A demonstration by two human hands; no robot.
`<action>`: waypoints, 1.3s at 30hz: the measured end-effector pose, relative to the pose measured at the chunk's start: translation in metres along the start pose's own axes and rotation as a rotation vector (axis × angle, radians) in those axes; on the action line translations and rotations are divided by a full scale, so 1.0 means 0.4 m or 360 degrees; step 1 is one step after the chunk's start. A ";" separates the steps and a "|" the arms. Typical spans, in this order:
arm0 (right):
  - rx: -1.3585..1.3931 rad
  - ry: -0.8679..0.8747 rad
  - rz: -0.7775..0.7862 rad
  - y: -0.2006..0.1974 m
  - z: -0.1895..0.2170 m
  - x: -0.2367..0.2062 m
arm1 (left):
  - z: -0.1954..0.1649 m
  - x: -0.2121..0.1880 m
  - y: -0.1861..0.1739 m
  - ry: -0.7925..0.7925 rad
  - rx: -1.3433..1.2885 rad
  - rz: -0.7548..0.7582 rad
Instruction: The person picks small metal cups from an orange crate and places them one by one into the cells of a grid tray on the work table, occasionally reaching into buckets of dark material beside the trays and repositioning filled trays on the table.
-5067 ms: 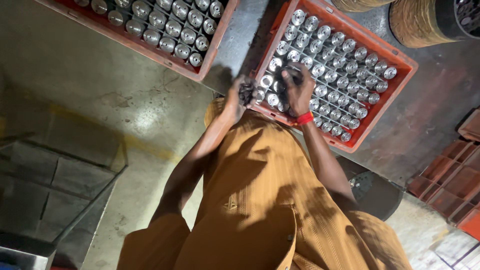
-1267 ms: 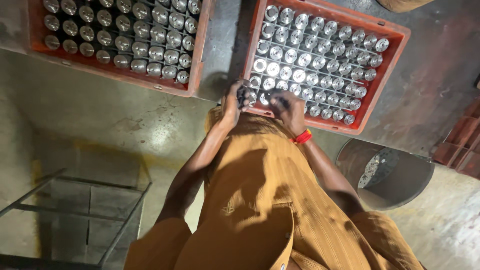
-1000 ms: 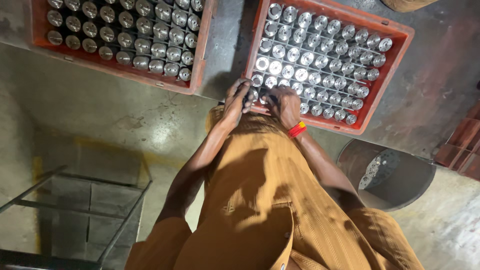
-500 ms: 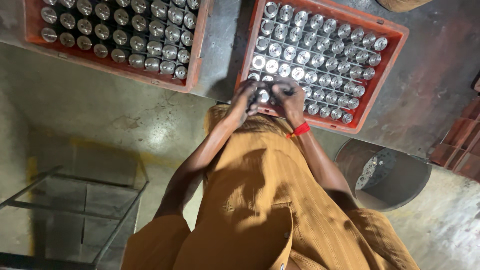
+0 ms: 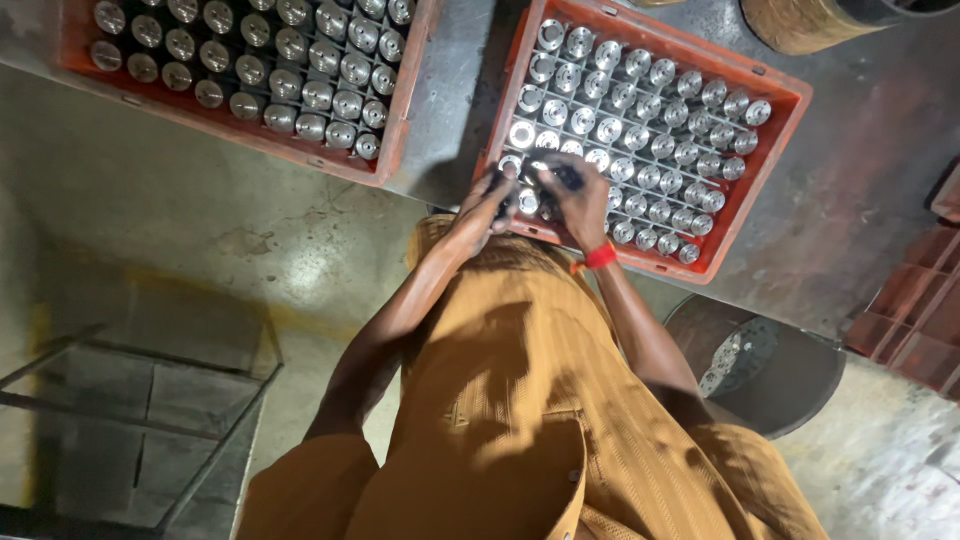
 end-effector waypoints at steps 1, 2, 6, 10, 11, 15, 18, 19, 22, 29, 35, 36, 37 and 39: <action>0.0234 -0.0050 0.0007 0.003 -0.006 -0.011 | 0.012 0.005 0.002 -0.0128 0.0019 0.0013; 0.0462 -0.0032 0.0179 0.018 -0.016 -0.020 | 0.027 0.009 0.004 -0.0261 0.0036 0.0028; 0.0430 -0.0008 0.0223 0.023 -0.035 -0.028 | 0.050 0.024 0.004 -0.0418 0.0129 0.0159; 0.0590 -0.0005 -0.0274 -0.031 -0.044 0.007 | 0.036 0.018 -0.051 -0.0233 0.0090 -0.0276; 0.0098 -0.0226 -0.0306 -0.040 -0.011 0.018 | 0.029 0.018 -0.055 -0.0142 0.0024 -0.0226; -0.0868 -0.0416 -0.0301 -0.033 0.054 0.072 | 0.012 0.020 -0.070 0.0036 -0.0043 -0.0209; -0.0780 -0.0079 -0.0113 -0.045 0.041 0.118 | -0.008 0.029 -0.062 0.0173 -0.0019 -0.0132; -0.0743 0.0031 -0.0037 -0.047 0.033 0.125 | -0.014 0.033 -0.057 0.0189 -0.0057 -0.0128; -0.0294 -0.0081 -0.0153 -0.061 0.028 0.103 | -0.032 0.047 -0.028 0.0157 -0.0078 -0.0051; 0.0858 0.0062 0.0368 0.022 -0.031 0.056 | -0.030 0.066 0.006 -0.0043 0.0076 -0.0111; -0.0522 -0.0344 -0.0381 -0.087 0.038 0.126 | -0.002 0.044 -0.065 0.0064 -0.0656 -0.0214; -0.0815 -0.0498 -0.0419 -0.087 0.064 0.137 | 0.000 0.036 -0.070 0.0058 -0.0649 -0.0204; -0.1109 -0.0647 -0.0446 -0.081 0.087 0.144 | -0.002 0.027 -0.071 0.0092 -0.0562 -0.0175; -0.1063 -0.0442 -0.0390 -0.093 0.091 0.181 | -0.007 0.019 -0.071 0.0174 -0.0381 -0.0111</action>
Point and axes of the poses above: each hand's wrist, its own x-axis towards the middle knuckle, its own y-axis out of the palm, z = x × y, the point moved 5 cm from there along x, towards the middle knuckle, and after that the axes turned 15 degrees about z, right-handed, at the moved point
